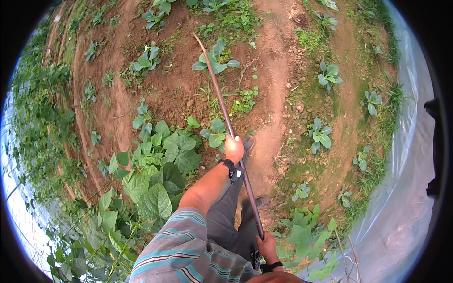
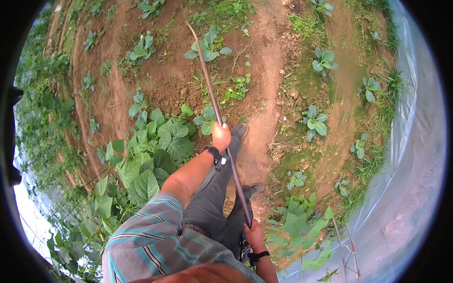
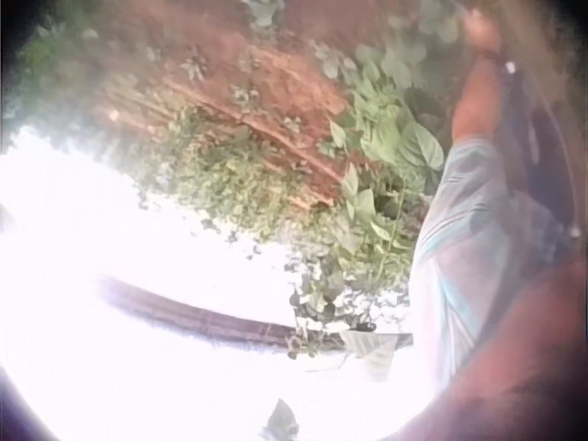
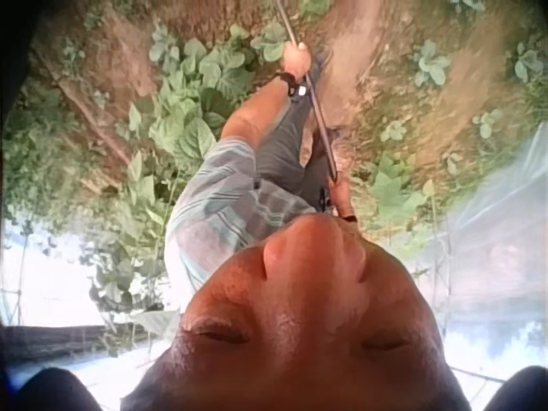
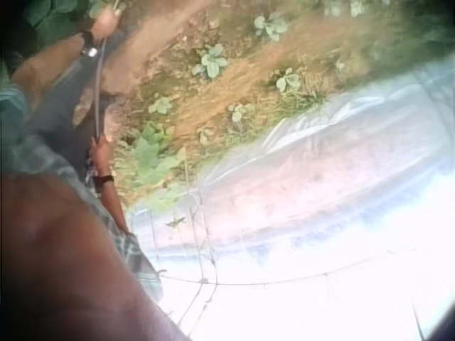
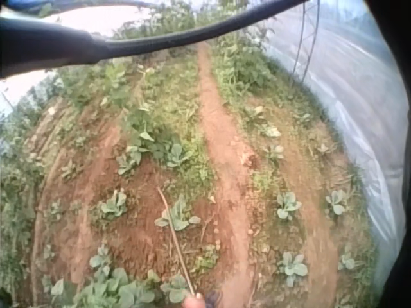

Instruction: The person uses a long-handled hoe to loosen soil and remove weeds between rows of small plants in a greenhouse. The person repeatedly strikes and drags the hoe along the ground, moving forward along the rows.

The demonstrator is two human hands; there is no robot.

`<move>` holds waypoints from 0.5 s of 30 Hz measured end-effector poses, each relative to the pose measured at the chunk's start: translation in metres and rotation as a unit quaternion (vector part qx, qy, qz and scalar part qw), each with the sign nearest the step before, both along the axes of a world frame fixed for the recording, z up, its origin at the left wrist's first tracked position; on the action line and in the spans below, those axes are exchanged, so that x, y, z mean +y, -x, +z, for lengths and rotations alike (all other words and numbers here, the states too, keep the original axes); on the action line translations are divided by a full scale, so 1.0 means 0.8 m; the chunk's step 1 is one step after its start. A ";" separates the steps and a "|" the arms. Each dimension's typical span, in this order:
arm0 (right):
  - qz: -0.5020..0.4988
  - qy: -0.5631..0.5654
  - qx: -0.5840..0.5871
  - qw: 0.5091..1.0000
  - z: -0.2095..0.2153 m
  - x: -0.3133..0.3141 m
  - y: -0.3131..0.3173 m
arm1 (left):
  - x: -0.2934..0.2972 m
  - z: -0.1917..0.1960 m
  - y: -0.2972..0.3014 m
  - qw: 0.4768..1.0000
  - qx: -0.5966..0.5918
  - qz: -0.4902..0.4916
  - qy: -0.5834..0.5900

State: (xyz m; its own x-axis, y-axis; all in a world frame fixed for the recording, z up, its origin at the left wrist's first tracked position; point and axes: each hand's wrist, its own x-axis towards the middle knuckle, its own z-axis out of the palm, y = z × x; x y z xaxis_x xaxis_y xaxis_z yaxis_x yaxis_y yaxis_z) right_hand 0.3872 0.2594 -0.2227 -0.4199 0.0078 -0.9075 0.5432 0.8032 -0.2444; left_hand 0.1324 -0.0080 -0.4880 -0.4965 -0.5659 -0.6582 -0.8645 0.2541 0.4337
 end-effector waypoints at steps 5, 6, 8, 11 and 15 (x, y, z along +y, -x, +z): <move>0.000 -0.061 -0.021 0.998 0.096 0.064 -0.067 | 0.053 0.064 -0.095 0.996 -0.058 0.007 -0.066; 0.010 -0.058 -0.006 0.998 0.097 0.069 -0.062 | 0.050 0.062 -0.091 0.995 -0.059 0.010 -0.076; 0.032 -0.058 0.014 0.998 0.086 0.064 -0.035 | 0.033 0.046 -0.064 0.996 -0.059 0.013 -0.072; 0.022 -0.007 0.090 0.996 0.039 0.029 0.040 | -0.019 -0.002 0.012 0.996 0.026 0.056 -0.060; 0.042 0.014 0.080 0.996 -0.037 -0.052 0.180 | -0.122 -0.037 0.160 0.977 0.135 0.146 -0.075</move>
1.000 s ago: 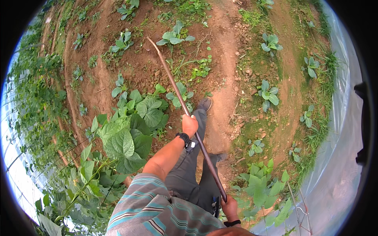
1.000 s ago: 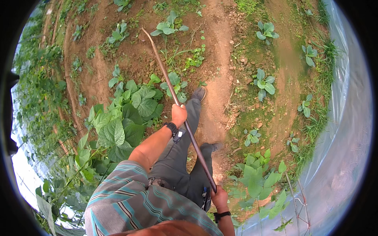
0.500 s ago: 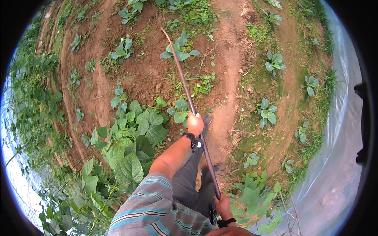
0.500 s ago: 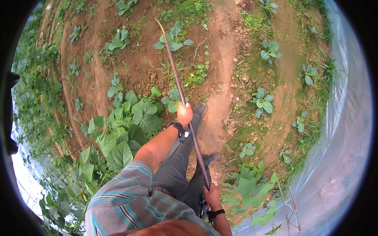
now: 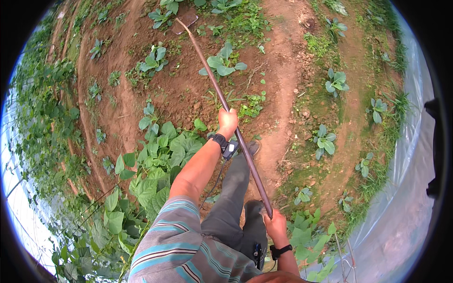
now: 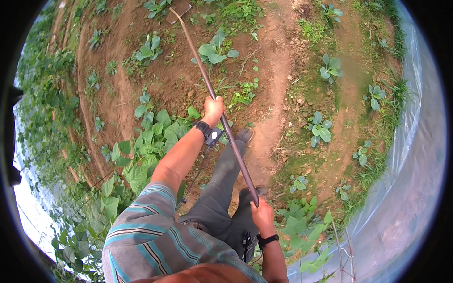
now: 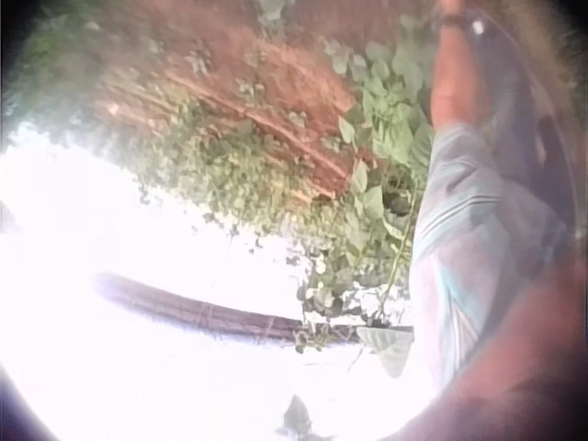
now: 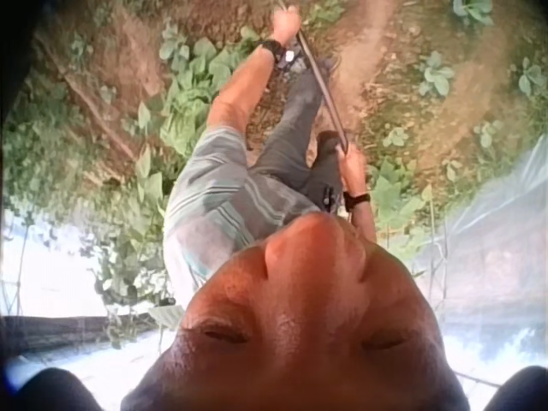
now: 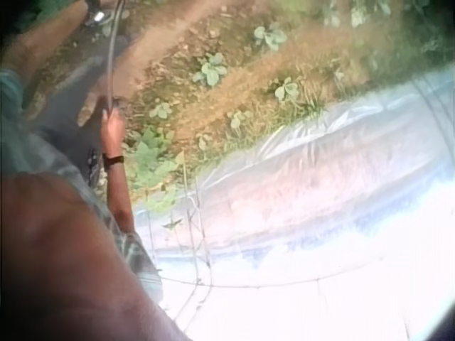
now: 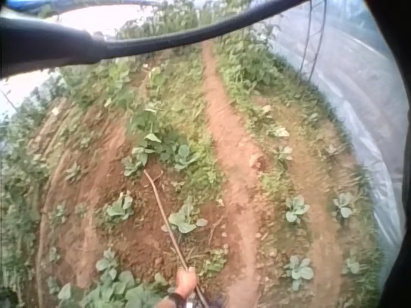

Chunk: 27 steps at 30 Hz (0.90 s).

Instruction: The person uses a long-handled hoe to loosen soil and remove weeds between rows of small plants in a greenhouse. The person repeatedly strikes and drags the hoe along the ground, moving forward along the rows.

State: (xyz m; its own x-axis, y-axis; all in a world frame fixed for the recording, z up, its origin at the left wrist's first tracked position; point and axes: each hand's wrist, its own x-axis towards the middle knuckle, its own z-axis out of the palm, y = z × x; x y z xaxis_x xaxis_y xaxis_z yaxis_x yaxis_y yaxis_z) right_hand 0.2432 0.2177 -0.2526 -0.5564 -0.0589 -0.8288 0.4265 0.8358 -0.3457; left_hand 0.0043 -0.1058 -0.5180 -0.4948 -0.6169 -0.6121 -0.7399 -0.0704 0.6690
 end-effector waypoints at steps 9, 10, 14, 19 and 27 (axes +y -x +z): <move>-0.030 0.077 -0.009 0.997 -0.028 -0.088 0.046 | -0.031 -0.005 0.010 0.985 -0.086 -0.069 0.135; -0.024 0.089 -0.001 0.996 -0.014 -0.075 0.033 | -0.017 0.009 -0.010 0.984 -0.110 -0.070 0.120; 0.026 0.030 -0.030 0.999 0.062 -0.011 -0.024 | 0.040 0.080 -0.076 0.989 -0.133 -0.052 0.048; 0.036 0.022 -0.021 0.999 0.145 0.059 -0.069 | 0.121 0.111 -0.164 0.985 -0.153 -0.059 0.045; 0.056 -0.013 -0.014 0.998 0.207 0.087 -0.013 | 0.122 0.079 -0.148 0.989 -0.101 -0.037 -0.105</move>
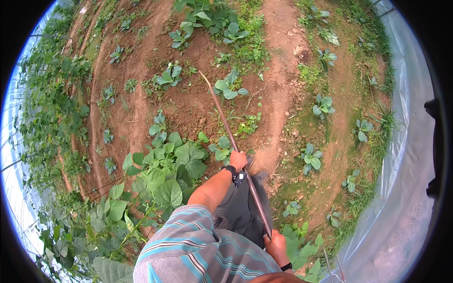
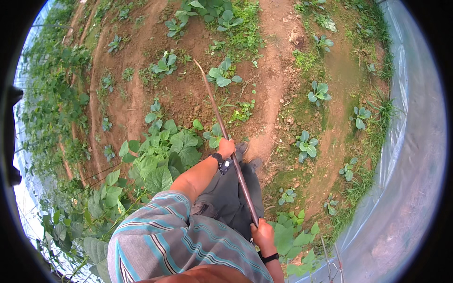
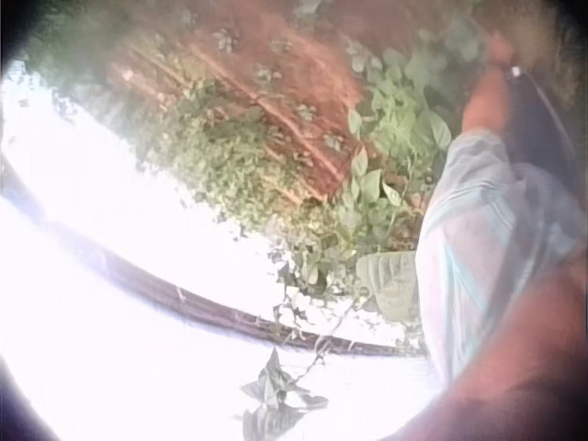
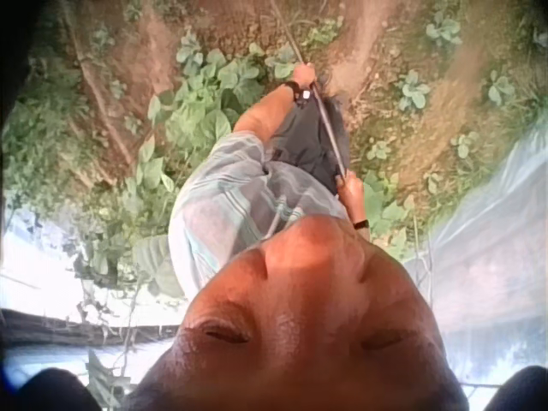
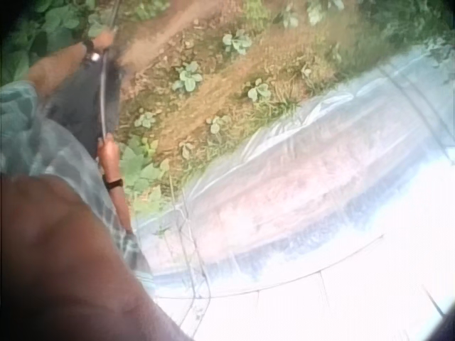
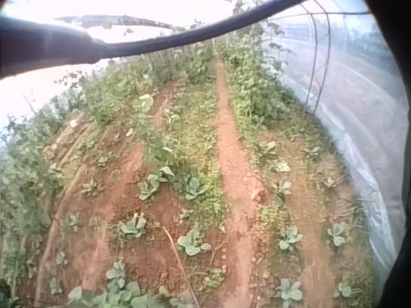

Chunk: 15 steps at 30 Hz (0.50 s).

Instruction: The person uses a long-handled hoe to loosen soil and remove weeds between rows of small plants in a greenhouse. The person repeatedly strikes and drags the hoe along the ground, moving forward along the rows.

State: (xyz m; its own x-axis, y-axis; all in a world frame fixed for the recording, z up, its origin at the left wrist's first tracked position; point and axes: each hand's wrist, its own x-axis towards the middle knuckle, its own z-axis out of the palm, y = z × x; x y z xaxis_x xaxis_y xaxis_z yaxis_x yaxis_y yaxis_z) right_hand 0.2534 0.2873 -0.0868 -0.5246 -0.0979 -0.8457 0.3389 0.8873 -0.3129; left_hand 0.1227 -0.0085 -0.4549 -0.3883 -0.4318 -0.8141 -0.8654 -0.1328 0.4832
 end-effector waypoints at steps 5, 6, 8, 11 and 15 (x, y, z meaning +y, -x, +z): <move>0.027 -0.016 0.023 0.999 0.023 0.008 0.046 | -0.011 0.048 0.052 0.989 -0.017 -0.017 -0.148; 0.026 -0.012 0.031 0.999 0.023 0.009 0.052 | -0.012 0.054 0.057 0.990 -0.031 0.004 -0.140; 0.021 -0.019 0.015 0.999 0.021 0.017 0.062 | -0.009 0.057 0.068 0.987 -0.054 0.044 -0.143; 0.039 -0.044 0.011 0.998 0.013 0.026 0.066 | -0.012 0.041 0.087 0.992 -0.081 0.028 -0.095; 0.037 -0.079 0.018 0.996 -0.008 0.032 0.065 | -0.022 0.013 0.122 0.961 -0.102 0.214 -0.142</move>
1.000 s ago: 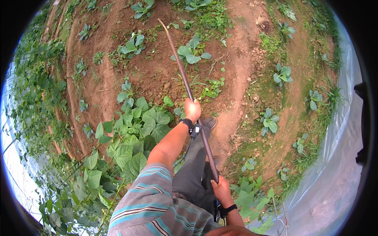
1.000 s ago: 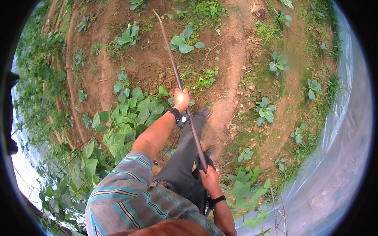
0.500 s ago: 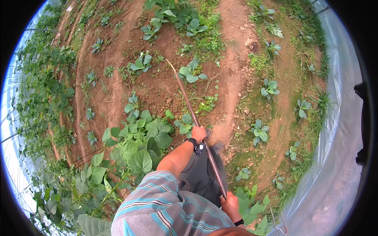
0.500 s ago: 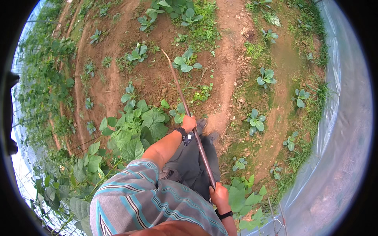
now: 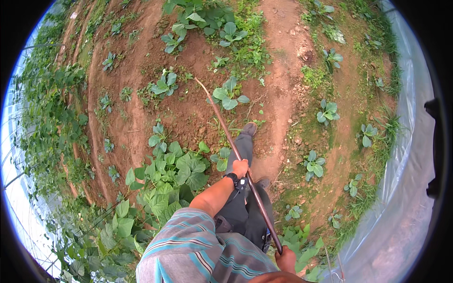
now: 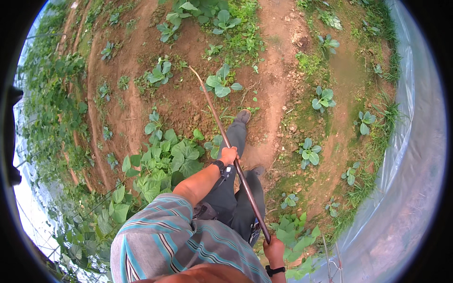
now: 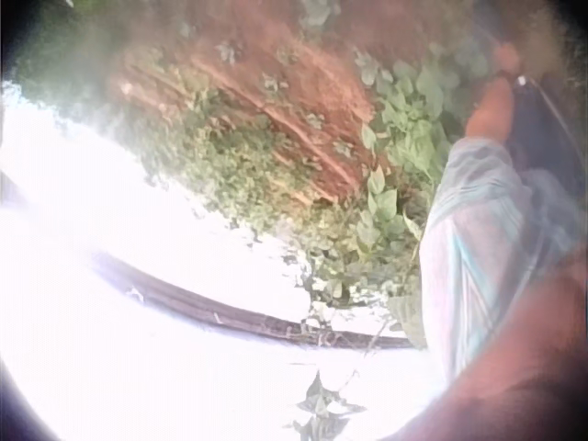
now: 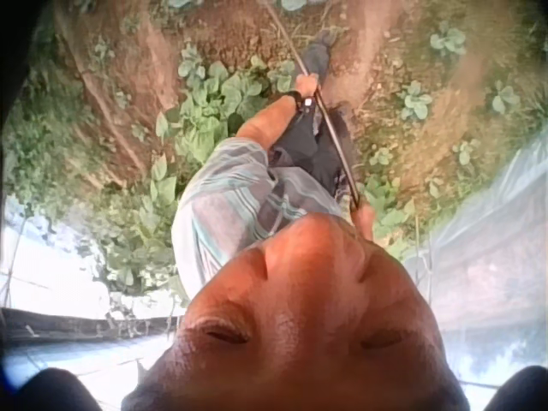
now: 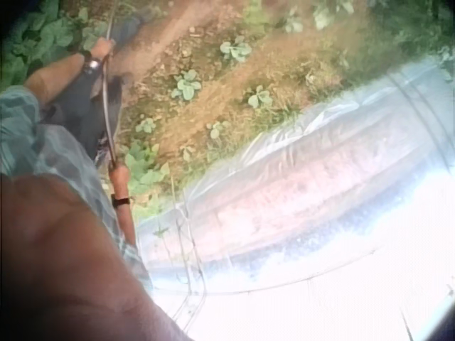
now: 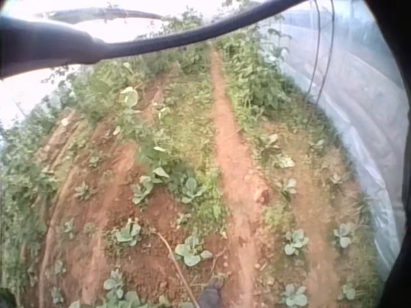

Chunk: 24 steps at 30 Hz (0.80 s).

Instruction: The person uses a long-handled hoe to loosen soil and remove weeds between rows of small plants in a greenhouse. The person repeatedly strikes and drags the hoe along the ground, moving forward along the rows.

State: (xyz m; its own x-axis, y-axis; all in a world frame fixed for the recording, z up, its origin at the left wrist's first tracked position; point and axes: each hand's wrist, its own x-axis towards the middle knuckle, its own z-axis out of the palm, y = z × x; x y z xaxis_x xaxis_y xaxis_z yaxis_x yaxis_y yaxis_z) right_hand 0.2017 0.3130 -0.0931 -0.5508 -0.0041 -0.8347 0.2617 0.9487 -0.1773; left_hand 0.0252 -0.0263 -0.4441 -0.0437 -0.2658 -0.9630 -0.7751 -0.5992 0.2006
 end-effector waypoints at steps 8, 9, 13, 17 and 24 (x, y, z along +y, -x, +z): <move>-0.012 0.018 0.002 1.000 -0.083 -0.086 0.078 | -0.090 -0.018 0.125 0.997 0.023 -0.035 0.061; -0.024 0.033 0.007 0.999 -0.100 -0.107 0.098 | -0.115 -0.024 0.156 0.995 0.030 -0.068 0.069; -0.060 0.097 0.031 0.993 -0.171 -0.188 0.186 | -0.203 -0.062 0.287 0.983 0.092 -0.115 0.108; -0.166 0.155 -0.021 0.973 -0.234 -0.230 0.237 | -0.238 -0.130 0.367 0.951 0.096 -0.223 0.192; -0.177 0.105 -0.049 0.977 -0.183 -0.164 0.126 | -0.114 -0.154 0.208 0.909 0.048 -0.309 0.275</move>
State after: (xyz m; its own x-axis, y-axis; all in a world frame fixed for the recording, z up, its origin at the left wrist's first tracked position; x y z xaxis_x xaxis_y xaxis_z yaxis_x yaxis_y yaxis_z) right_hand 0.1012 0.1815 -0.2396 -0.4663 -0.0044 -0.8846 0.5916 0.7419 -0.3156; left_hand -0.1413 -0.1176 -0.5676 -0.4260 -0.6015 -0.6759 -0.8924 0.1565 0.4232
